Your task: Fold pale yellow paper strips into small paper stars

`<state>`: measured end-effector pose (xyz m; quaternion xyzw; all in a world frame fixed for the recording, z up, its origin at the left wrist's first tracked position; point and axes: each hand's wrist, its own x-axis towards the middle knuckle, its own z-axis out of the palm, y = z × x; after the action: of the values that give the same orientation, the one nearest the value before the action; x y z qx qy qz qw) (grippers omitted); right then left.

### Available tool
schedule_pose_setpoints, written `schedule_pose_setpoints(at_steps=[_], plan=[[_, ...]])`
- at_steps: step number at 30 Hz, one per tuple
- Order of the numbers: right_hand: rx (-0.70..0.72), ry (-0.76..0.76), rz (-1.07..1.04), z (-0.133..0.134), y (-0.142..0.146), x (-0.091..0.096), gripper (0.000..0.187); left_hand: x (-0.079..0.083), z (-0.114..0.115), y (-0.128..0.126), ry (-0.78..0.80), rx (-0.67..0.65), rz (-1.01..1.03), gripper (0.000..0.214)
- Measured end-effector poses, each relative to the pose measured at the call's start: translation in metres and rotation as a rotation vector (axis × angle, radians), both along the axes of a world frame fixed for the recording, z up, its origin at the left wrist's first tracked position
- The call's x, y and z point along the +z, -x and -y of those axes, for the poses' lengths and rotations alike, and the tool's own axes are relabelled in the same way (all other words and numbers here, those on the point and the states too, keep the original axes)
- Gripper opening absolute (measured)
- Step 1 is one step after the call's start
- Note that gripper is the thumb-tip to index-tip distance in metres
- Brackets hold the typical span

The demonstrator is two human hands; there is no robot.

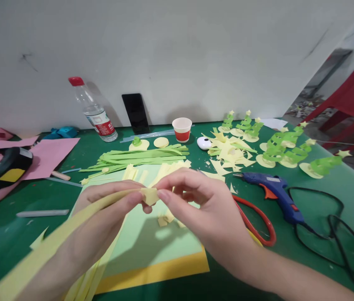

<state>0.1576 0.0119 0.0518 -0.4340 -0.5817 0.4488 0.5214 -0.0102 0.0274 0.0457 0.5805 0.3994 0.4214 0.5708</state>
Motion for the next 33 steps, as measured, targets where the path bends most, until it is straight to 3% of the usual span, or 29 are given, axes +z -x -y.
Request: schedule_pose_setpoints(at_steps=[5,17,22,28,33], plan=[[0.103,-0.343,0.081,-0.005,-0.008,-0.002,0.028,0.002,-0.001,0.000,0.062,-0.017,-0.005,0.023],[0.131,-0.530,0.295,-0.012,-0.019,0.006,0.022,0.005,-0.001,-0.004,0.288,-0.129,0.217,0.014],[0.176,-0.515,0.283,-0.014,-0.021,0.006,0.021,0.004,0.000,-0.005,0.281,-0.105,0.215,0.012],[0.241,-0.277,0.264,-0.011,-0.020,0.003,0.005,0.001,-0.001,-0.001,0.168,-0.059,0.098,0.011],[0.316,-0.169,0.459,-0.008,-0.014,0.004,0.020,0.000,-0.001,-0.001,0.142,-0.052,-0.012,0.010]])
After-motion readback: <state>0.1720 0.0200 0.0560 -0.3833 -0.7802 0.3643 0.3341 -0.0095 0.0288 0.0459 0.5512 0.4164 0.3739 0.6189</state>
